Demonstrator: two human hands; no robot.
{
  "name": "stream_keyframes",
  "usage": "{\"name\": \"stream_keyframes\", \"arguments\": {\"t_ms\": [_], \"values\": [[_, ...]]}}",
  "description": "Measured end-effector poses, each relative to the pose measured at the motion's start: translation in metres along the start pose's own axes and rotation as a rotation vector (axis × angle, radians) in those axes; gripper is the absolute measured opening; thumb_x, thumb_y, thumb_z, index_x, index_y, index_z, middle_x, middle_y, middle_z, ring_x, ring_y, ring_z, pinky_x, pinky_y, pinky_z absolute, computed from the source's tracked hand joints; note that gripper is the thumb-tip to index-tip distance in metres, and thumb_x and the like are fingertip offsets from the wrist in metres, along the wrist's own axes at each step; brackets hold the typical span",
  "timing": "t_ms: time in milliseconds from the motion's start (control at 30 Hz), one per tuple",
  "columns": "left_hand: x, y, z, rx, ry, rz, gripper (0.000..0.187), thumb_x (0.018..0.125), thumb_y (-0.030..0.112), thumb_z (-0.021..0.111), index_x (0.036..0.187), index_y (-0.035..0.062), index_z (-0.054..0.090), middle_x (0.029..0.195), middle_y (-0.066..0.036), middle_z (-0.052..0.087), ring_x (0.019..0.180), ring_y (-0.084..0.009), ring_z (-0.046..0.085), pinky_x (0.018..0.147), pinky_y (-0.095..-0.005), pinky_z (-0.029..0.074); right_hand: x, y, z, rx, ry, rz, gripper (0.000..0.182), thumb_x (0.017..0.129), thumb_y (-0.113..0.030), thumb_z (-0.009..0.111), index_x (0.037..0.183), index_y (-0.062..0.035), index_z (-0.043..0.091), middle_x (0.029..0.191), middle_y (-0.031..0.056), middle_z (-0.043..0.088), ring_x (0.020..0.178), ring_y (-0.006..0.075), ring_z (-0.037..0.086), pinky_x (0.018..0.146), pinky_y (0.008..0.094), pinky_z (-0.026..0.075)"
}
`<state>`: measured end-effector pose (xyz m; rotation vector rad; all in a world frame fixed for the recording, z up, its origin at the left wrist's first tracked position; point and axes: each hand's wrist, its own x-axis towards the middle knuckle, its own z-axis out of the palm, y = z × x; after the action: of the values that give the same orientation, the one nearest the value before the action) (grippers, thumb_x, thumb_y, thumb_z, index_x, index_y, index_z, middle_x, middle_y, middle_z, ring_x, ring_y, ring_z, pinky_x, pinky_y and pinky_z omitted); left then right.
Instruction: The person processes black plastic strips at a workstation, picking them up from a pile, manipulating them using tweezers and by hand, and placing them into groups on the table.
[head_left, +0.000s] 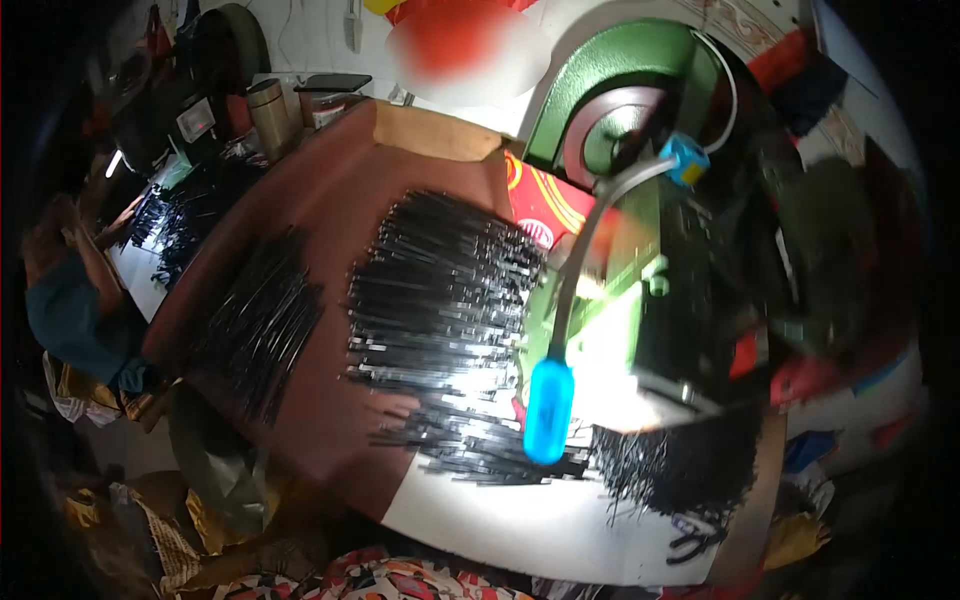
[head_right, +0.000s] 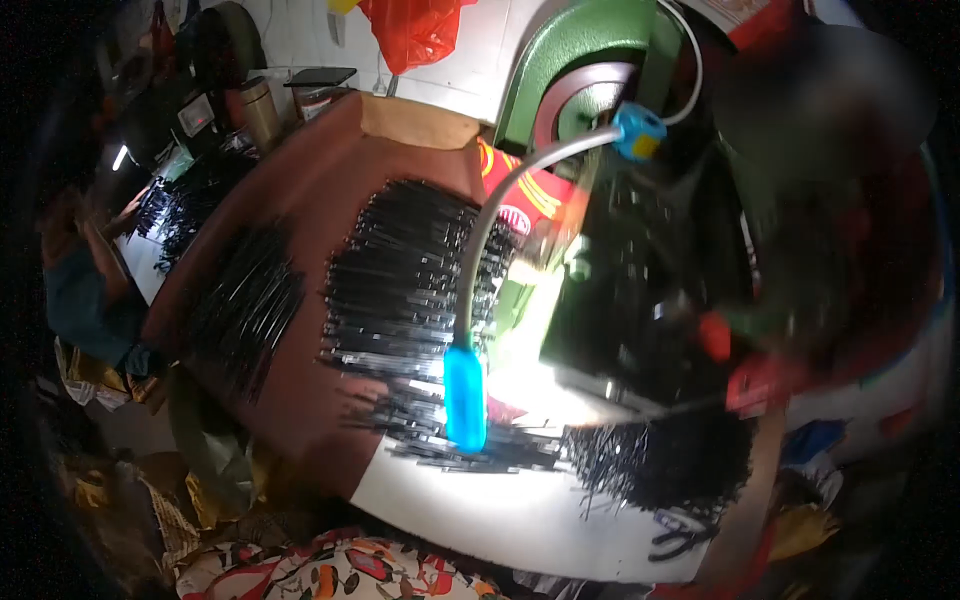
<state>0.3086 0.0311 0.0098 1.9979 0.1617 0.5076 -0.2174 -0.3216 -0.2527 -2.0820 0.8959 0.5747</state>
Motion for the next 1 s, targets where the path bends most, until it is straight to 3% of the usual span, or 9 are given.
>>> {"name": "stream_keyframes", "arguments": {"t_ms": [100,200,333,500,600,867,1000], "values": [[0.059,0.033,0.023,-0.022,0.051,0.040,0.029,0.085,0.025,0.067,0.102,0.0013,0.066,0.091,-0.022,0.066,0.080,-0.0383,0.065,0.069,-0.0418,0.050,0.011,-0.022,-0.013,-0.014,-0.001,0.027,0.041,0.087,-0.024,0.061,0.120,-0.0015,0.056,0.120,0.0228,0.058,0.111,0.0342,0.056,0.091,0.0377,0.046],[0.042,0.040,0.023,0.000,0.046,0.102,0.030,0.085,0.025,0.067,0.103,0.0012,0.065,0.091,-0.022,0.066,0.081,-0.0385,0.065,0.070,-0.0419,0.050,0.016,-0.032,-0.020,-0.018,-0.010,0.035,0.040,0.087,-0.024,0.061,0.119,-0.0017,0.057,0.118,0.0226,0.058,0.110,0.0344,0.056,0.090,0.0381,0.046],[-0.096,-0.004,-0.007,0.124,-0.056,0.106,0.031,0.085,0.026,0.067,0.104,0.0010,0.065,0.091,-0.022,0.066,0.082,-0.0387,0.065,0.070,-0.0420,0.050,0.017,-0.033,-0.024,-0.018,-0.010,0.035,0.038,0.087,-0.024,0.061,0.118,-0.0018,0.058,0.117,0.0223,0.059,0.109,0.0347,0.057,0.089,0.0386,0.046],[-0.310,-0.108,-0.068,0.333,-0.225,-0.171,0.032,0.085,0.027,0.066,0.105,0.0007,0.065,0.092,-0.023,0.066,0.082,-0.0391,0.065,0.071,-0.0421,0.050,0.004,-0.001,-0.002,0.000,0.025,0.031,0.037,0.087,-0.024,0.061,0.116,-0.0021,0.059,0.115,0.0220,0.060,0.107,0.0351,0.058,0.088,0.0392,0.047],[-0.401,-0.153,-0.114,0.447,-0.272,-0.334,0.033,0.085,0.027,0.066,0.105,0.0006,0.064,0.092,-0.023,0.066,0.083,-0.0392,0.065,0.072,-0.0422,0.050,-0.009,0.027,0.012,0.001,0.044,0.004,0.036,0.087,-0.024,0.061,0.115,-0.0022,0.060,0.114,0.0217,0.061,0.106,0.0354,0.058,0.087,0.0396,0.047],[-0.488,-0.226,-0.183,0.671,-0.354,-0.387,0.035,0.086,0.029,0.065,0.107,0.0002,0.064,0.092,-0.023,0.066,0.085,-0.0397,0.064,0.073,-0.0425,0.050,-0.021,0.124,0.034,-0.076,0.133,-0.204,0.034,0.087,-0.024,0.062,0.112,-0.0025,0.062,0.111,0.0212,0.063,0.104,0.0360,0.060,0.086,0.0406,0.048],[-0.488,-0.246,-0.186,0.720,-0.430,-0.359,0.036,0.086,0.029,0.065,0.107,0.0000,0.064,0.092,-0.024,0.065,0.085,-0.0400,0.064,0.073,-0.0426,0.050,0.013,0.170,0.023,-0.194,0.343,-0.567,0.033,0.086,-0.024,0.062,0.111,-0.0027,0.063,0.109,0.0209,0.063,0.103,0.0364,0.060,0.085,0.0411,0.049]]}}
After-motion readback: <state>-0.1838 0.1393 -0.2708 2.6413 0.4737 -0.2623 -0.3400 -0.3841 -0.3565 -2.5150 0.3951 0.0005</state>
